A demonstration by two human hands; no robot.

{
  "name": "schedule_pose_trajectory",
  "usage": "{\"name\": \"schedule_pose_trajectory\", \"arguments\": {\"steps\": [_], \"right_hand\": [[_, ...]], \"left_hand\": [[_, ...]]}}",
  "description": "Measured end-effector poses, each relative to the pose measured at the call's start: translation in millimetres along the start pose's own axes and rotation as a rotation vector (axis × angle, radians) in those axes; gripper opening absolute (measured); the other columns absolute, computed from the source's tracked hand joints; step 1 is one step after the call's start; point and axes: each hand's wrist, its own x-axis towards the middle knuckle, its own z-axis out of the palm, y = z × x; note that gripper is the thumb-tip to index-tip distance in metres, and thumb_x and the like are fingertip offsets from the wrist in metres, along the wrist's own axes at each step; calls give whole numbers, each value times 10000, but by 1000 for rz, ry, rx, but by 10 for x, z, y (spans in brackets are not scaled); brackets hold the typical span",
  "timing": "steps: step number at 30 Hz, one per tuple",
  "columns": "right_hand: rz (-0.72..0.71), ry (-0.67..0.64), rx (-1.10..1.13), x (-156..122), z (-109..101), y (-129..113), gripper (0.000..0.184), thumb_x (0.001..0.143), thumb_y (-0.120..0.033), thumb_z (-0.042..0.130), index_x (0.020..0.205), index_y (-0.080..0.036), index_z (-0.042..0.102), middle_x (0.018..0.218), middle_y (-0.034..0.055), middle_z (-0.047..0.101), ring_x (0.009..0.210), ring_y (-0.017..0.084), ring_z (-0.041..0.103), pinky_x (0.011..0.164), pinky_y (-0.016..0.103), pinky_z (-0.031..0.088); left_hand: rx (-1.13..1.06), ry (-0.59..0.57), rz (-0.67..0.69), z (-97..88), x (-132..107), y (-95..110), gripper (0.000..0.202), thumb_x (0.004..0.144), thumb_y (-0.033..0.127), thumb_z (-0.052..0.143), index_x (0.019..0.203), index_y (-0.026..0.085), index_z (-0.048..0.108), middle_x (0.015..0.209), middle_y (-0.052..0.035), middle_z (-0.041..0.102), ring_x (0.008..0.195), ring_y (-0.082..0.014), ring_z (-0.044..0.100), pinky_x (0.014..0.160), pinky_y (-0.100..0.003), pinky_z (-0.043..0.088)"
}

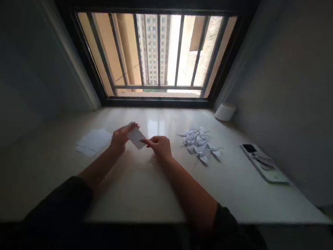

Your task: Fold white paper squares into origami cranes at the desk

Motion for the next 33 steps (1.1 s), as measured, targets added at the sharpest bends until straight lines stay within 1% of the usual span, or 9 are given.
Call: {"name": "schedule_pose_trajectory", "arguments": {"steps": [8,13,16,18,22,25,28,30,33], "right_hand": [[-70,54,-148,6,-54,-4,401,707,-570,608,552,-207,678,512,2,644,466,116,518,498,242,329],[-138,112,-98,14,-25,37,418,755,-563,556,564,-206,661,535,-8,634,514,122,524,551,242,356],[-123,173,-18,34,-16,53,419,749,-578,552,598,-202,661,572,-5,642,554,134,549,568,243,377],[-89,195,34,49,-15,67,420,743,-580,556,594,-199,654,571,-2,638,567,140,561,575,247,390],[-19,203,72,70,-18,103,402,703,-564,607,562,-189,645,561,8,631,557,147,567,586,265,418],[-56,249,82,66,-25,101,352,669,-531,657,733,-188,700,674,32,664,591,157,581,580,280,451],[-199,283,78,40,-29,51,423,666,-468,692,1008,-219,678,910,63,668,698,172,610,610,303,498],[-312,258,21,14,-22,10,391,705,-426,678,1057,-255,666,992,63,648,806,187,617,684,323,514],[-383,215,-46,-18,-7,-24,353,731,-407,669,1061,-280,667,1019,55,647,875,200,614,743,339,516]], "left_hand": [[-19,-32,-122,-35,11,-66,386,580,415,762,859,153,710,984,-83,690,857,-192,625,670,-250,449],[-42,-164,-97,-64,49,-108,481,624,498,718,960,156,682,1046,-107,670,940,-222,609,736,-289,464],[-13,-280,-108,-62,45,-139,512,621,520,716,982,161,668,986,-105,681,897,-228,621,774,-337,468],[41,-326,-99,-57,34,-165,490,612,512,726,936,147,680,918,-100,687,845,-220,629,787,-354,468],[114,-280,-45,-46,17,-210,447,613,508,722,833,119,701,817,-92,687,780,-204,628,778,-357,475],[169,-248,-4,-40,7,-228,438,624,514,705,807,117,709,789,-90,687,740,-199,622,709,-338,484],[272,-244,42,-30,-20,-231,417,643,514,684,799,128,717,764,-79,689,688,-184,611,621,-298,470],[326,-279,67,-20,-47,-225,412,670,515,658,828,139,720,751,-69,687,675,-179,608,590,-281,462],[354,-364,108,-6,-83,-206,433,722,529,601,900,151,714,768,-67,685,709,-189,615,597,-285,478]]}}
